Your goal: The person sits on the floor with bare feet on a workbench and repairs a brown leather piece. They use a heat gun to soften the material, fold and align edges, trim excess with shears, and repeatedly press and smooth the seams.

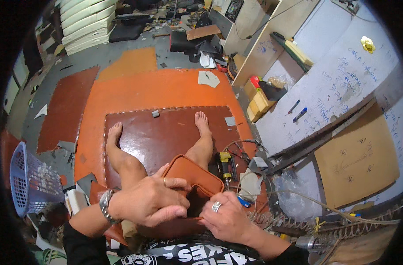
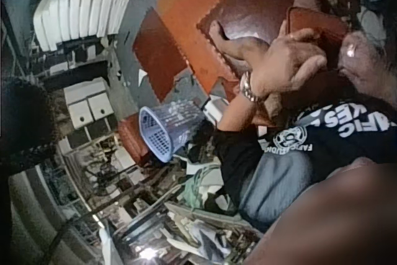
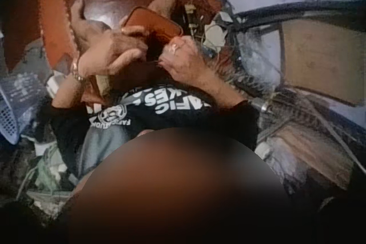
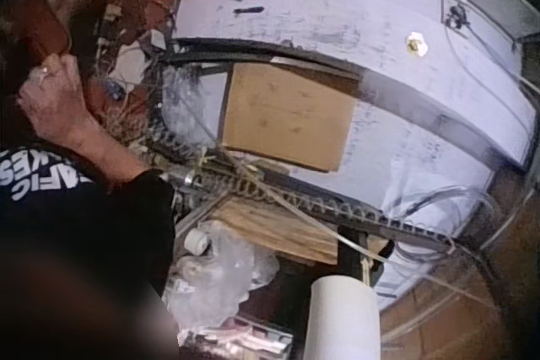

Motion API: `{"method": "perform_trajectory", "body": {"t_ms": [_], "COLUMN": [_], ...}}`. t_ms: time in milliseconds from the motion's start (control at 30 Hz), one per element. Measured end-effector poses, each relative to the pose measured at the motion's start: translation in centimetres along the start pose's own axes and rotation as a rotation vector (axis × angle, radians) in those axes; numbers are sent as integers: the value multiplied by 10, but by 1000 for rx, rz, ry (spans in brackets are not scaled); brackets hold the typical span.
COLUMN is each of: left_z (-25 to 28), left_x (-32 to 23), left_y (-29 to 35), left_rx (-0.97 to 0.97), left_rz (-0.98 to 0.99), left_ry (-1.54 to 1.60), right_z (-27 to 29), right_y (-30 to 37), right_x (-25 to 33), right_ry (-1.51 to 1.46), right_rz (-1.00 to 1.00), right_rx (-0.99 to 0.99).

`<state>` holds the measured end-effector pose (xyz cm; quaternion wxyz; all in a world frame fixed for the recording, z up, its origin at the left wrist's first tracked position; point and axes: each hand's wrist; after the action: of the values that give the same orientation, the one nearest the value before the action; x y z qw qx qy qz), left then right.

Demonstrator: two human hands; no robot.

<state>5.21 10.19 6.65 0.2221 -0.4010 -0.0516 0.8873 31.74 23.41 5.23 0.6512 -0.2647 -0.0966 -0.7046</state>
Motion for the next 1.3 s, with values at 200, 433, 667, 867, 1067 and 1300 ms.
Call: {"method": "perform_trajectory", "body": {"t_ms": [200, 433, 667, 867, 1067, 1300], "left_z": [-10, -14, -17, -84, -141, -101], "left_x": [-25, -54, -92, -82, -31, 36], "left_y": [30, 46, 82, 93, 127, 196], "left_rx": [-117, -265, -503, -905, -1136, -896], "left_rz": [122, 255, 765, 889, 881, 767], "left_ry": [-97, -239, -540, -255, 223, 452], "right_z": [-6, -15, 0, 1, -57, -126], "right_y": [-18, -45, -124, -178, -186, -220], "right_x": [-12, -2, 32, 74, 69, 75], "right_ry": [24, -105, 62, 368, 403, 431], "right_rz": [-54, -1, 277, 596, 674, 841], "right_rx": [-81, -164, -145, 60, 276, 469]}}
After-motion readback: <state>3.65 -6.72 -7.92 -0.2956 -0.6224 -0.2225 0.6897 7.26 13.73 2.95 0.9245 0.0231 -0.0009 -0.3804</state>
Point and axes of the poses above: each hand's wrist, its own y-axis away from the middle knuckle, its own z-axis out of the back of the hand, x = y × z, and after that the axes turned 8 degrees about -y, right-handed
